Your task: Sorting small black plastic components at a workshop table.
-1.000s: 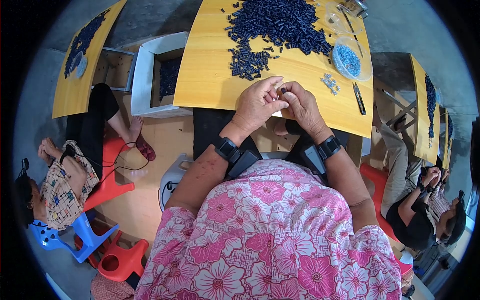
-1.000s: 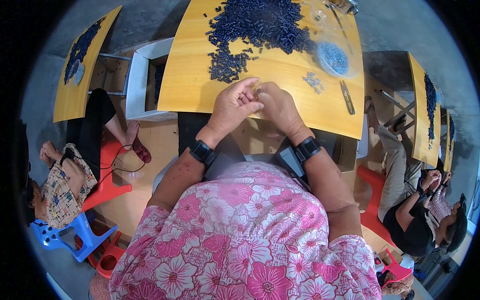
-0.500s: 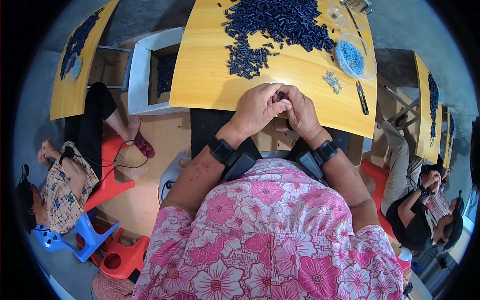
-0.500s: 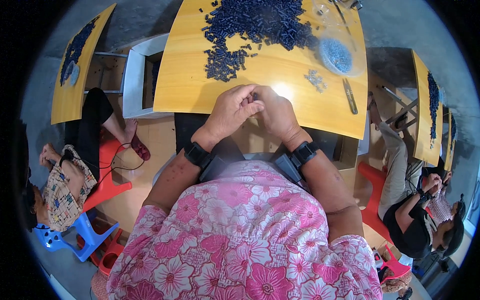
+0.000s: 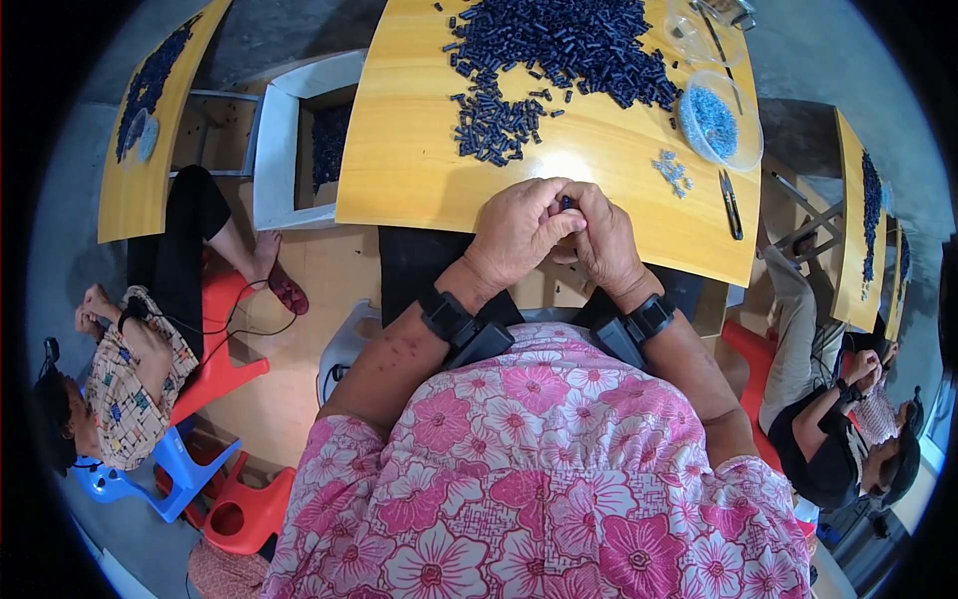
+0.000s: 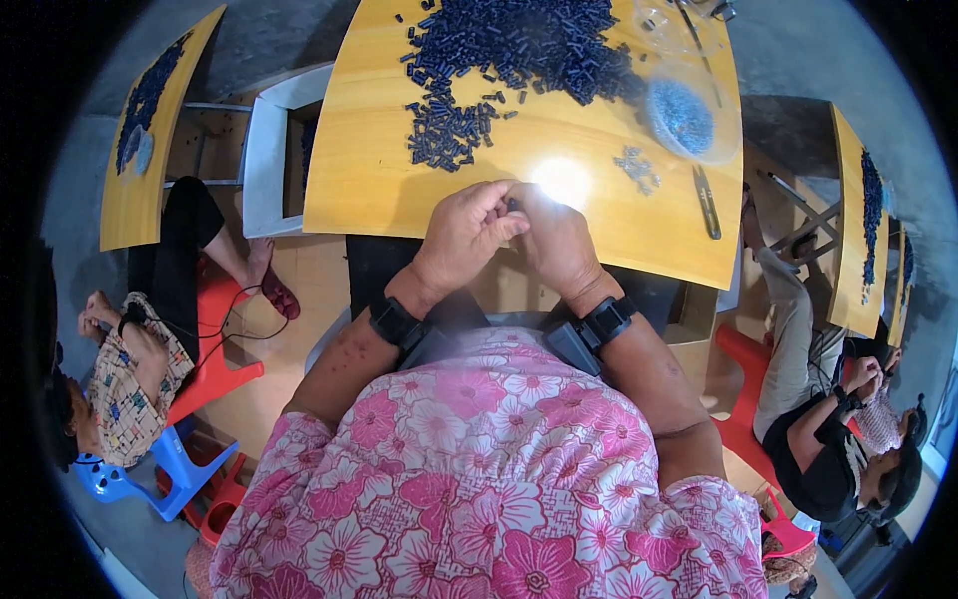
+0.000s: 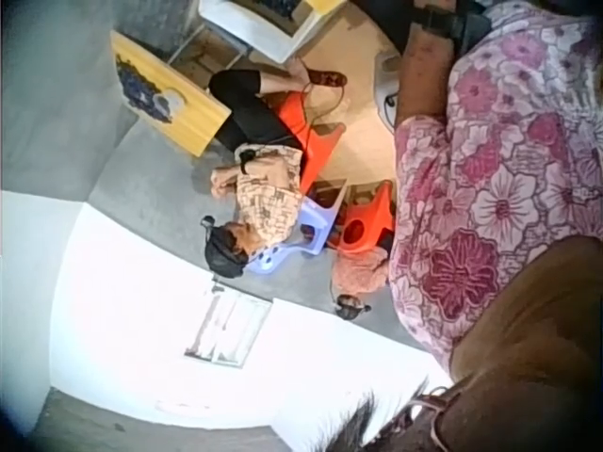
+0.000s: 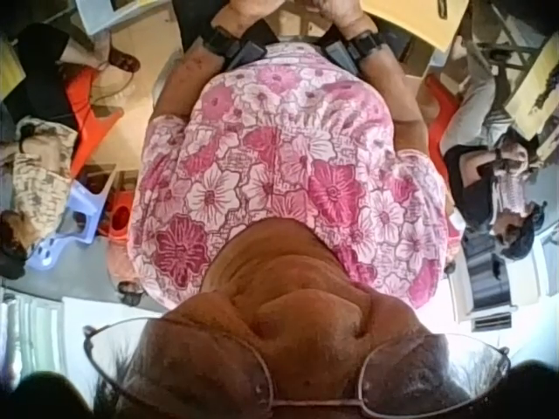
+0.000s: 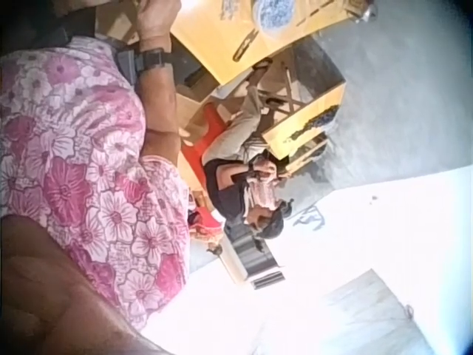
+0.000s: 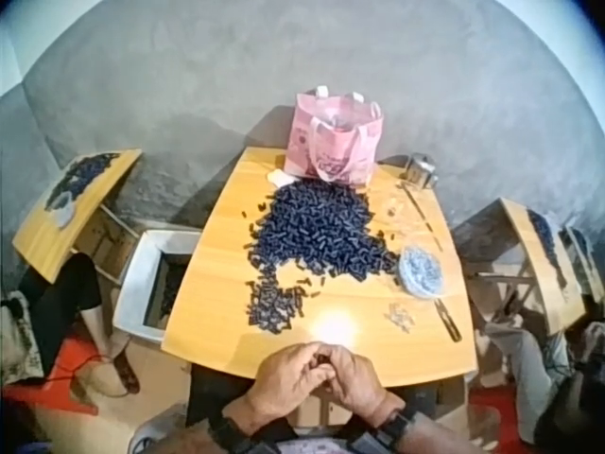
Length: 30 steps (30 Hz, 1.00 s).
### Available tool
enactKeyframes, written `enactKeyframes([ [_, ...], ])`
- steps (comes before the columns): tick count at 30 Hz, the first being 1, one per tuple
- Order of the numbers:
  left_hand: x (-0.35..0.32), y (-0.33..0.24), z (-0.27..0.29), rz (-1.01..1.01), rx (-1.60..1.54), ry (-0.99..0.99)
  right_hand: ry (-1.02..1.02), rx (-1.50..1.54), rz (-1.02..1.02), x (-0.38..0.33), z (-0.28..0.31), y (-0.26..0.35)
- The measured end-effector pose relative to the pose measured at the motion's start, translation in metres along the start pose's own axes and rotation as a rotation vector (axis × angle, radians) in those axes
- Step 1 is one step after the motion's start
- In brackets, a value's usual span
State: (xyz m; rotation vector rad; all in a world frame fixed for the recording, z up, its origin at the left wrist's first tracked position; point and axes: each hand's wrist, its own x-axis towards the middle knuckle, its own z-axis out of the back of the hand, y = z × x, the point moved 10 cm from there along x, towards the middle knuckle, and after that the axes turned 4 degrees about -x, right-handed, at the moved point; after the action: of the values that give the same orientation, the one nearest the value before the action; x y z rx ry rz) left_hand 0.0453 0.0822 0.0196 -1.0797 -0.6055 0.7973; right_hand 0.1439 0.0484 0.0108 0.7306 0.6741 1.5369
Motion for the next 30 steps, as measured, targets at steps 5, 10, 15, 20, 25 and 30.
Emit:
enactKeyframes([
  [5, 0.000, 0.005, -0.001, 0.061, -0.089, 0.030, -0.048, 0.051, 0.061, 0.000, 0.007, 0.008],
  [10, -0.005, 0.003, -0.001, 0.028, -0.246, 0.037, -0.061, -0.014, 0.085, -0.013, 0.014, 0.000],
  [15, -0.007, 0.005, -0.004, -0.028, -0.106, 0.028, -0.185, -0.171, 0.124, -0.049, 0.053, 0.007],
  [20, -0.011, -0.008, 0.002, -0.092, 0.044, -0.015, -0.446, -0.221, -0.037, -0.126, 0.118, -0.016],
  [25, -0.004, -0.007, -0.006, -0.099, 0.052, -0.003, -0.712, -0.219, -0.225, -0.204, 0.162, -0.065],
  [30, -0.009, -0.003, -0.002, -0.065, 0.053, -0.013, -0.814, -0.306, -0.291, -0.229, 0.162, -0.110],
])
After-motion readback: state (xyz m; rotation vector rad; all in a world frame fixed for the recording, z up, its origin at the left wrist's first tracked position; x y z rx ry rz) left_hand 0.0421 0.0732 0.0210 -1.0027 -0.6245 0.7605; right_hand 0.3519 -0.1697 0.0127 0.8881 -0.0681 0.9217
